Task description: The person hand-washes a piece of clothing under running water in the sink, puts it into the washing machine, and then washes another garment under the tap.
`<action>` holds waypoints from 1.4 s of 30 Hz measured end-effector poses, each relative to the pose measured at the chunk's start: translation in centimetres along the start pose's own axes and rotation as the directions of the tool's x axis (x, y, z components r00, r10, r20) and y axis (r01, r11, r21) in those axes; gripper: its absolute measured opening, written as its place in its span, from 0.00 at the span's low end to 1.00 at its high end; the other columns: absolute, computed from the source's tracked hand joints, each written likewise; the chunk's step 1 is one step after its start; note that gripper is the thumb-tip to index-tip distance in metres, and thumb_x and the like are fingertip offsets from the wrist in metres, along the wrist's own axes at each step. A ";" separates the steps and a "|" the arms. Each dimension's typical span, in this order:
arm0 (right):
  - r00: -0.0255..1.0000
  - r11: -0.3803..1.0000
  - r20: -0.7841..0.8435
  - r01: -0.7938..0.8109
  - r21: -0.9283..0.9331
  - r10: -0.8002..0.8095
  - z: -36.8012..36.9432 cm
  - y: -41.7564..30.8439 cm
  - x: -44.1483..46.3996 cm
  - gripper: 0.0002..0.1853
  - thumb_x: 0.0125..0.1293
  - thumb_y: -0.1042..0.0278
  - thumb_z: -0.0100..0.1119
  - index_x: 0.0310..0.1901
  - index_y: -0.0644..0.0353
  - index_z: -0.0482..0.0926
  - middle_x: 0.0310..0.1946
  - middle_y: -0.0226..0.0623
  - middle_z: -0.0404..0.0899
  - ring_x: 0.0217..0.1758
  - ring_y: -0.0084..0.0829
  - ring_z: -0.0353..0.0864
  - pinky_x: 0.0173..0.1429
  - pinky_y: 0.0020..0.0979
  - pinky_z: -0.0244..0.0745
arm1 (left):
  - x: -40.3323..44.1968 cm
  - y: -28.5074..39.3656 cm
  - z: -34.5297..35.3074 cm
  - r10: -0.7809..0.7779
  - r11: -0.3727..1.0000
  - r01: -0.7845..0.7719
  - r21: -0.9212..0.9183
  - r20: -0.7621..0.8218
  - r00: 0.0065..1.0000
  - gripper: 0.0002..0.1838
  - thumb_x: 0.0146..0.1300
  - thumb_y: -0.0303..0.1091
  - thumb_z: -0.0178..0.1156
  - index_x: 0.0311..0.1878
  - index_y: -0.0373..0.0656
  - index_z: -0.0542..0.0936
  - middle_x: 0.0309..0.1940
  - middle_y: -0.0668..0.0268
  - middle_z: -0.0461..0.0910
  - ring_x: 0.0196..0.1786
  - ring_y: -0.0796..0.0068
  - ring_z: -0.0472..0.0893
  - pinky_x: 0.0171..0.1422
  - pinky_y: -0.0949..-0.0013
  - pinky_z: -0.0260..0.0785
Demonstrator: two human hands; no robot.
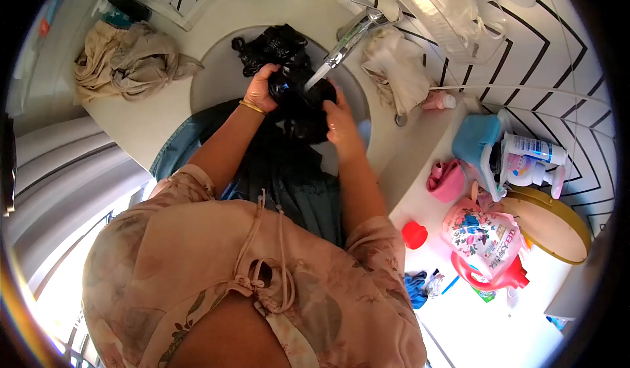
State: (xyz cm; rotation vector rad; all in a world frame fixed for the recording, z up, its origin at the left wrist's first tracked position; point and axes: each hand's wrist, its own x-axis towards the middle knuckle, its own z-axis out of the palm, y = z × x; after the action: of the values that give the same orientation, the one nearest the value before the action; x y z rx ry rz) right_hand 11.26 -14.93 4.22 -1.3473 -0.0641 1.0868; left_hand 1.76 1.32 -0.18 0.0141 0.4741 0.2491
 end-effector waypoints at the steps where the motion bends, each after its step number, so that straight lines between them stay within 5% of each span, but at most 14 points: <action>1: 0.994 0.996 -0.064 0.088 -0.030 -0.089 2.2 -0.1 -0.1 0.26 0.50 0.77 0.50 0.55 0.62 0.67 0.44 0.40 0.74 0.44 0.31 0.74 0.52 0.28 0.67 | 0.6 0.2 -1.2 0.030 0.998 -0.027 0.056 -0.048 0.998 0.14 0.53 0.34 0.53 0.41 0.37 0.76 0.38 0.60 0.79 0.39 0.64 0.79 0.50 0.61 0.71; 3: 0.763 0.566 0.114 0.562 -0.604 -0.636 5.1 1.3 -0.5 0.25 0.51 0.75 0.50 0.55 0.61 0.67 0.42 0.41 0.72 0.44 0.34 0.73 0.46 0.31 0.70 | 1.7 0.8 -4.2 0.008 0.999 -0.008 0.052 -0.002 1.000 0.15 0.57 0.35 0.49 0.45 0.38 0.75 0.40 0.59 0.78 0.43 0.64 0.78 0.53 0.61 0.69; 5: 0.657 0.238 0.249 0.559 -0.795 -0.711 10.1 0.7 -3.6 0.25 0.47 0.69 0.58 0.50 0.62 0.70 0.37 0.46 0.70 0.44 0.44 0.71 0.47 0.37 0.69 | 2.3 -0.4 -7.1 0.198 0.919 -0.261 0.295 0.226 0.954 0.16 0.60 0.36 0.47 0.47 0.39 0.74 0.42 0.59 0.76 0.45 0.65 0.76 0.56 0.64 0.66; 7: 0.699 0.121 0.296 0.480 -0.869 -0.651 12.2 1.8 -2.7 0.27 0.41 0.64 0.62 0.47 0.62 0.71 0.34 0.49 0.69 0.43 0.51 0.69 0.47 0.43 0.67 | 1.8 -2.9 -7.0 0.595 0.234 -0.587 0.775 0.364 0.717 0.17 0.63 0.37 0.44 0.50 0.40 0.73 0.44 0.60 0.75 0.47 0.66 0.74 0.58 0.66 0.63; 8: 0.720 0.107 0.263 0.424 -0.899 -0.643 11.4 2.5 -0.6 0.25 0.43 0.60 0.62 0.45 0.61 0.71 0.35 0.50 0.69 0.45 0.53 0.69 0.47 0.44 0.68 | 1.4 -2.6 -7.2 0.557 0.491 -0.516 0.702 0.202 0.805 0.16 0.62 0.35 0.46 0.50 0.40 0.73 0.44 0.60 0.75 0.47 0.67 0.74 0.58 0.67 0.64; 10: 0.832 0.387 -0.213 0.002 -0.922 -0.512 9.9 1.5 3.1 0.24 0.47 0.55 0.61 0.44 0.59 0.71 0.38 0.50 0.71 0.42 0.50 0.71 0.46 0.44 0.69 | 0.8 -1.8 -5.9 0.341 0.876 -0.294 0.382 -0.060 0.938 0.15 0.61 0.33 0.48 0.49 0.39 0.74 0.43 0.62 0.75 0.46 0.68 0.74 0.56 0.68 0.65; 13: 0.902 0.789 -0.274 0.109 -0.605 -0.335 1.6 6.4 11.0 0.22 0.52 0.57 0.58 0.47 0.59 0.69 0.38 0.45 0.73 0.41 0.46 0.74 0.49 0.42 0.70 | -1.0 -1.3 -2.4 0.367 0.868 -0.254 0.428 -0.207 0.907 0.12 0.58 0.27 0.49 0.43 0.36 0.76 0.38 0.62 0.77 0.39 0.71 0.77 0.44 0.68 0.71; 16: 0.959 0.954 0.272 0.155 -0.255 -0.083 -0.8 1.4 4.2 0.23 0.55 0.60 0.56 0.52 0.58 0.66 0.45 0.40 0.73 0.49 0.41 0.72 0.55 0.41 0.67 | -2.7 0.8 -1.4 0.084 0.928 -0.065 0.368 -0.036 0.996 0.10 0.55 0.24 0.50 0.39 0.37 0.77 0.35 0.65 0.78 0.37 0.74 0.77 0.43 0.69 0.71; 20: 0.920 0.909 0.355 -0.282 0.308 0.165 -4.2 5.2 2.9 0.27 0.58 0.56 0.51 0.58 0.57 0.63 0.58 0.37 0.65 0.61 0.38 0.64 0.65 0.41 0.56 | -3.2 2.6 -1.5 0.035 -0.206 -0.758 0.619 0.779 0.627 0.07 0.44 0.24 0.61 0.29 0.41 0.74 0.28 0.62 0.78 0.33 0.66 0.78 0.38 0.71 0.69; 23: 0.963 0.769 0.216 -0.262 0.583 0.164 -3.3 6.7 2.7 0.28 0.61 0.50 0.46 0.59 0.56 0.62 0.57 0.40 0.65 0.61 0.38 0.63 0.63 0.42 0.59 | -4.2 0.6 0.6 0.032 0.345 -0.551 0.759 0.578 0.816 0.04 0.47 0.27 0.56 0.27 0.37 0.78 0.30 0.63 0.79 0.36 0.70 0.78 0.42 0.69 0.69; 29: 0.911 0.662 0.413 -0.311 0.682 0.003 1.3 0.2 2.1 0.30 0.59 0.44 0.47 0.53 0.61 0.70 0.51 0.42 0.71 0.54 0.39 0.70 0.62 0.37 0.62 | -1.7 0.8 -4.7 -0.213 0.548 -0.360 0.755 0.543 0.813 0.12 0.56 0.35 0.53 0.38 0.36 0.78 0.36 0.62 0.79 0.41 0.68 0.77 0.50 0.69 0.68; 34: 0.986 0.965 0.107 0.148 -0.215 -0.128 4.7 -1.9 2.3 0.23 0.54 0.50 0.57 0.45 0.59 0.75 0.48 0.38 0.73 0.49 0.36 0.72 0.52 0.36 0.68 | -4.3 0.7 0.7 -0.443 0.834 0.442 0.329 -0.077 0.893 0.19 0.62 0.40 0.49 0.52 0.38 0.71 0.42 0.63 0.77 0.44 0.69 0.76 0.57 0.69 0.65; 38: 0.602 -0.102 0.317 0.364 -0.926 -0.732 10.5 -0.1 -2.0 0.15 0.56 0.55 0.56 0.31 0.60 0.76 0.32 0.44 0.74 0.39 0.43 0.73 0.46 0.34 0.68 | -0.6 -2.0 -5.5 0.001 0.818 -0.145 0.556 0.250 0.968 0.14 0.61 0.37 0.53 0.47 0.39 0.74 0.38 0.69 0.76 0.40 0.76 0.74 0.51 0.69 0.67; 42: 0.866 0.391 -0.134 0.076 -0.917 -0.482 5.6 0.4 4.1 0.15 0.54 0.56 0.56 0.31 0.61 0.76 0.32 0.47 0.76 0.39 0.46 0.74 0.46 0.40 0.67 | -0.8 -2.6 -4.0 -0.217 0.643 0.045 0.765 0.126 0.968 0.11 0.58 0.32 0.53 0.42 0.37 0.75 0.35 0.66 0.77 0.37 0.76 0.75 0.45 0.73 0.69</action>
State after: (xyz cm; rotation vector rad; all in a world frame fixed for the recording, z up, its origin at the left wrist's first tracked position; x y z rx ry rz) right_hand 9.88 -8.17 3.35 -2.4074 -0.6620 0.3891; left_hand -0.12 -1.62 -3.53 0.8352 0.3374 -0.1193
